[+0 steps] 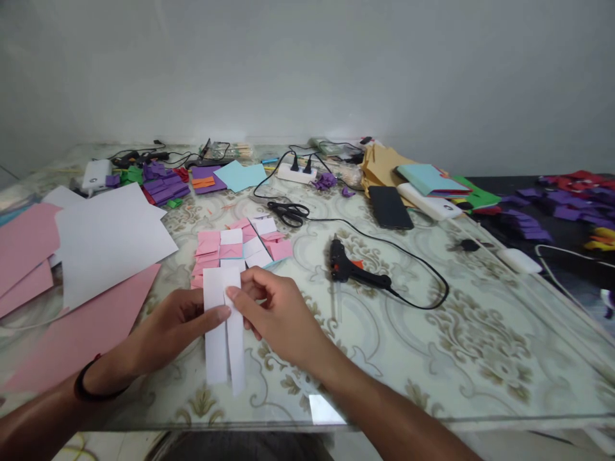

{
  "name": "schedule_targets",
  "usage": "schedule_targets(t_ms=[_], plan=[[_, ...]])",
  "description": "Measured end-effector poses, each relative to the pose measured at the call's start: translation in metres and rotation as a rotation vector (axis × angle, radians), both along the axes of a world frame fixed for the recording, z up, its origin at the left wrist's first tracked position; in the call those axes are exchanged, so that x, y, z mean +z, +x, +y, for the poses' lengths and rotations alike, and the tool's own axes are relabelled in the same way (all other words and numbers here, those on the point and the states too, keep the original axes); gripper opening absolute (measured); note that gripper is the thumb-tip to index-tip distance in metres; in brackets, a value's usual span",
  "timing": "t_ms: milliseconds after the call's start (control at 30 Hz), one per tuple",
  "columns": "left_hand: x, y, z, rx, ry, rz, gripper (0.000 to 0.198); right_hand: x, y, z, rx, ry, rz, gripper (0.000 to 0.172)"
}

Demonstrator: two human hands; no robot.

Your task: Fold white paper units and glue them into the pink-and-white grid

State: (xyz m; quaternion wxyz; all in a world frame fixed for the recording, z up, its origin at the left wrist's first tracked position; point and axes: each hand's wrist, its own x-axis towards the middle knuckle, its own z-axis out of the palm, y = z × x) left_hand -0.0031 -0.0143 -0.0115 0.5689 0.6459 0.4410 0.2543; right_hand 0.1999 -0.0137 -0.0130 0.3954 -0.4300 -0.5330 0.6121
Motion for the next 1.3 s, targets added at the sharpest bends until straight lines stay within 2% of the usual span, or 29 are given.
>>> schedule_targets(t_ms=[167,400,533,633,867,1033,1200,1300], plan=[[-0.003,-0.004,0.003,0.080,0.003,-0.031,0.033,0.000,0.002,-0.002,0.014,0.013,-0.061,0.030],[-0.010,-0.001,0.004,-0.016,-0.086,-0.122,0.032,-0.002,-0.001,-0.001,-0.021,0.053,-0.095,0.024],[-0.012,-0.002,0.003,0.019,-0.031,-0.130,0.031,-0.003,-0.002,-0.002,-0.041,0.085,-0.127,0.024],[-0.010,-0.001,0.002,0.030,-0.012,-0.145,0.029,-0.001,-0.001,-0.002,-0.038,0.086,-0.111,0.027],[-0.002,0.000,0.000,-0.061,-0.086,-0.200,0.029,0.003,0.004,0.000,0.026,0.005,-0.009,0.028],[0.001,-0.003,0.001,0.138,0.086,-0.113,0.022,0.002,0.003,-0.002,0.039,0.050,-0.052,0.030],[0.003,-0.005,0.000,0.178,0.171,-0.040,0.016,0.000,0.002,-0.004,0.034,0.083,-0.106,0.028],[0.002,-0.004,-0.001,0.226,0.255,-0.019,0.021,0.000,0.002,-0.004,0.031,0.090,-0.144,0.033]])
